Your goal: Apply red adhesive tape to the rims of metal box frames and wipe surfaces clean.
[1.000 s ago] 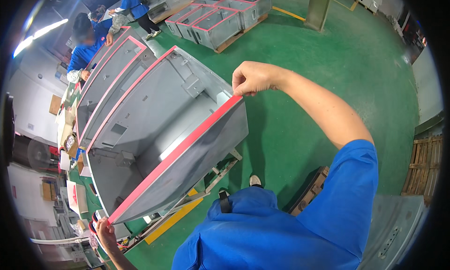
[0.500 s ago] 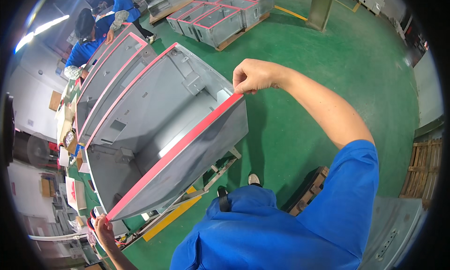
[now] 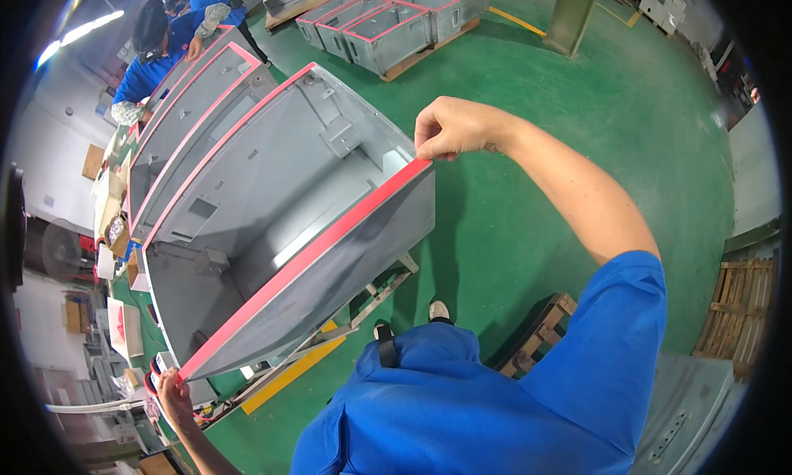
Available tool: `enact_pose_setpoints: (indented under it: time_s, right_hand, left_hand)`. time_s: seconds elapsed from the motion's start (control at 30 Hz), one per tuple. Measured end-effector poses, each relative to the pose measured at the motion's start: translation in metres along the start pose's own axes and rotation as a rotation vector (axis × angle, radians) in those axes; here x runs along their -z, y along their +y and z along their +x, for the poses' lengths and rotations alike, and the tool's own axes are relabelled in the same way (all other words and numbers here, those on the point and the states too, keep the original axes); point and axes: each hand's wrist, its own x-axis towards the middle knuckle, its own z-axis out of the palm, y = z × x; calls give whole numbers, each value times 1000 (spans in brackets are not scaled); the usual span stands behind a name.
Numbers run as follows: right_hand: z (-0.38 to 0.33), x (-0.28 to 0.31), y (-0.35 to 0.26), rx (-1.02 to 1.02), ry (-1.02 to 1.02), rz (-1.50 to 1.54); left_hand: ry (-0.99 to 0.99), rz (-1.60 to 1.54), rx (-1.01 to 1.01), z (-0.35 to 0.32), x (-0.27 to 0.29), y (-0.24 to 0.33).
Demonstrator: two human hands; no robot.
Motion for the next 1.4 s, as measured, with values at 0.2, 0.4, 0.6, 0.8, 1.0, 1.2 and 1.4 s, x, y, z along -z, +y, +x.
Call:
enact_pose_setpoints:
  time_s: [0.2, 0.4, 0.6, 0.8, 1.0, 1.2, 1.4]
  right_hand:
    - [2, 0, 1, 5, 4, -6]
    - [1, -1, 0, 16, -3, -30]
    - [-1, -8, 16, 25, 89, 150]
    - [-9, -23, 26, -124, 230, 477]
    - [-9, -46, 32, -56, 346, 553]
    - [-11, -53, 34, -28, 385, 615]
    - [-9, -63, 36, 9, 459, 591]
  left_hand:
    - [-23, -26, -2, 1, 2, 0]
    - [-46, -27, -6, 2, 4, -1]
    - [-35, -36, -8, 3, 3, -2]
    - [-40, -53, -14, 2, 2, -4]
    - [-89, -77, -35, 5, 6, -9]
    - [-31, -37, -41, 4, -1, -7]
    - [-54, -48, -47, 6, 10, -12]
